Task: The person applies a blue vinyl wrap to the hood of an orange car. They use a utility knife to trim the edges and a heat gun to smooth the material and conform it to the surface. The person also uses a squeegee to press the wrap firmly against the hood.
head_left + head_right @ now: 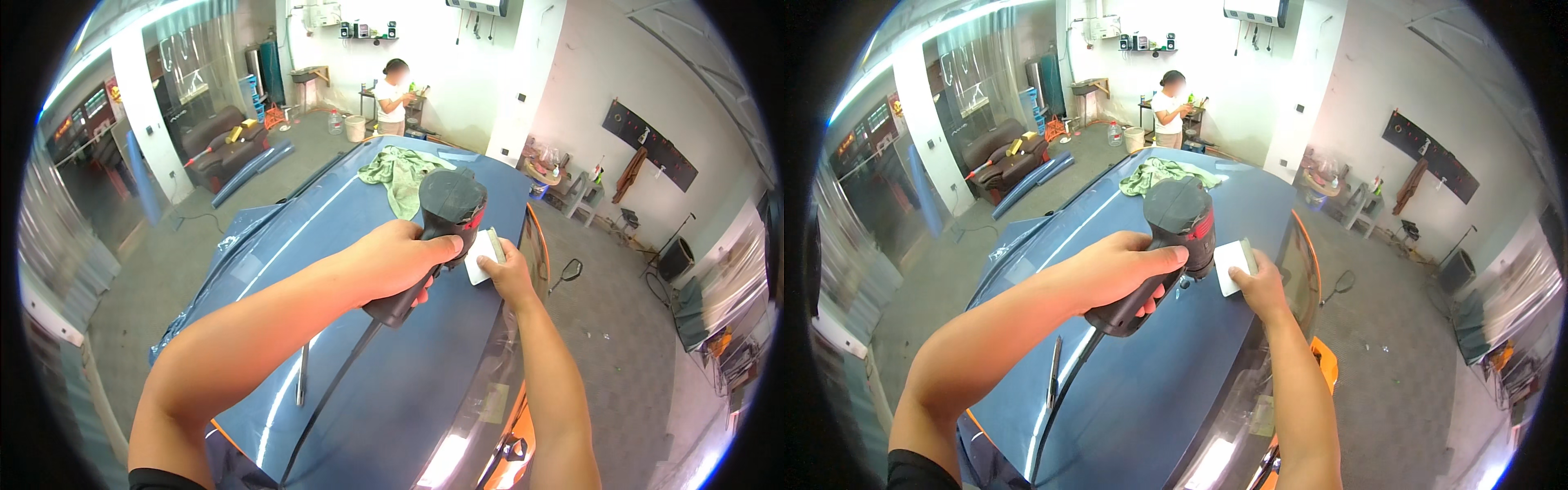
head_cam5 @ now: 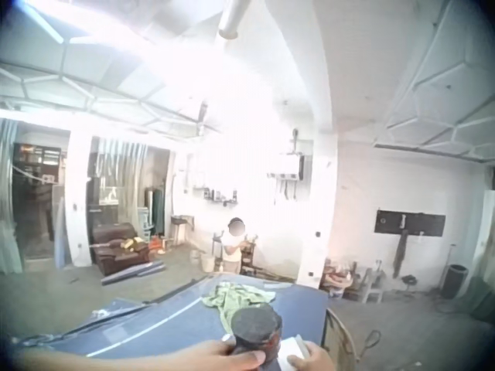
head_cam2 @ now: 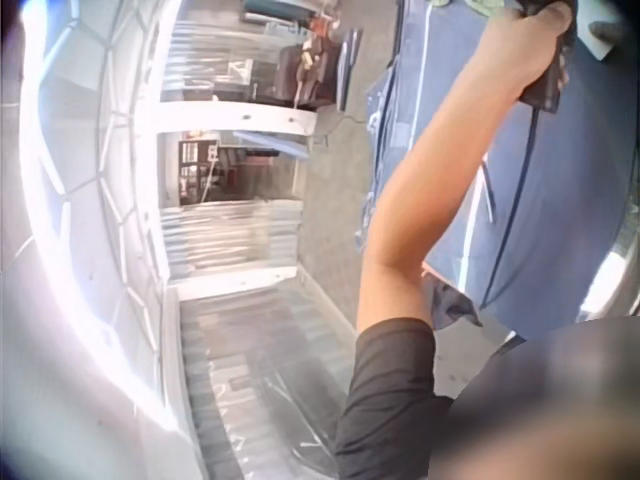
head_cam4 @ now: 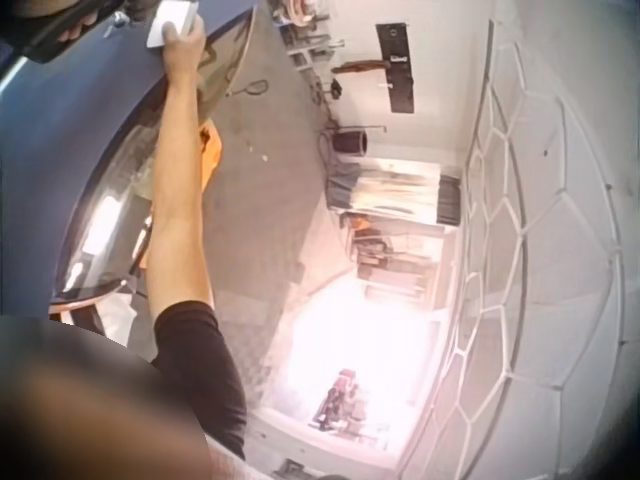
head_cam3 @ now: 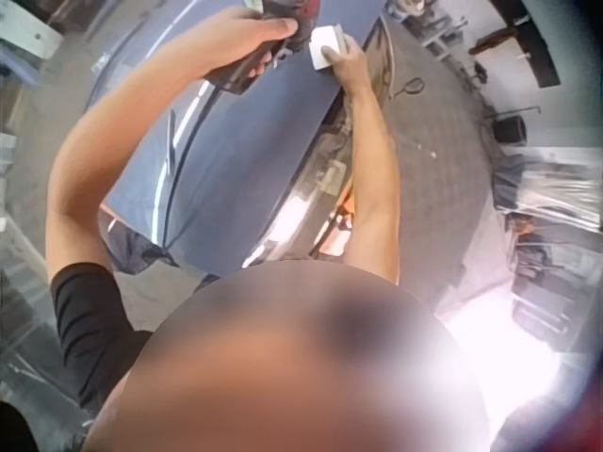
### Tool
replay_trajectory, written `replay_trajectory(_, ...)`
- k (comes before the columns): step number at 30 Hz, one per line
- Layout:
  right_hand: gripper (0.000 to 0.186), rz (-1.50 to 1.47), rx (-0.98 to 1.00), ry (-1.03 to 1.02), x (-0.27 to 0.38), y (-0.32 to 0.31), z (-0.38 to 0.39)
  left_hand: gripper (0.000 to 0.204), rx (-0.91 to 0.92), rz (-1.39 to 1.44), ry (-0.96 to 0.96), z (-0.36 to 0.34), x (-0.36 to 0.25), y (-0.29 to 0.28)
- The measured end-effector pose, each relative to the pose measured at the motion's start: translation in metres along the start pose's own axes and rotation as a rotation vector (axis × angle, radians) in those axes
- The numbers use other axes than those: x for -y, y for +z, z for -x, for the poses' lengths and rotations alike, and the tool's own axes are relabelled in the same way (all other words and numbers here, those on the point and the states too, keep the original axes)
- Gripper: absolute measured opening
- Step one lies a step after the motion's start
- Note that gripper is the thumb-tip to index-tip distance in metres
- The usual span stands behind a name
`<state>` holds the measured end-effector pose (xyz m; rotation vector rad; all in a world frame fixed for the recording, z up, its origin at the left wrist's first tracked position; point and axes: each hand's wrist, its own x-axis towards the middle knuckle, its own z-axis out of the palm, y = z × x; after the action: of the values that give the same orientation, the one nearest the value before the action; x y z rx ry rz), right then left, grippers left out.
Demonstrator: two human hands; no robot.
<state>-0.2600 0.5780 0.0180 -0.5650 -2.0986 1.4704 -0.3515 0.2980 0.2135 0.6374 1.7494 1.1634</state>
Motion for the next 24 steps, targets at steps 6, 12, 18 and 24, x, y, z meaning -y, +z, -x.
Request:
replay_trajectory(6,0.050,0.066,0.026,0.017,0.010,0.001,-0.002,0.051,-0.073,0.170,0.128,0.007,0.020,-0.003)
replay_trajectory(12,0.046,0.154,0.070,0.000,0.024,0.013,-0.010,0.066,-0.095,0.794,0.294,0.102,0.111,-0.016)
replay_trajectory(18,0.044,0.310,0.158,-0.105,0.029,0.016,-0.018,0.081,-0.182,1.051,0.563,0.126,0.190,-0.001)
replay_trajectory(24,0.045,0.326,0.214,-0.142,0.029,0.025,-0.022,0.082,-0.144,1.123,0.603,0.119,0.206,-0.003)
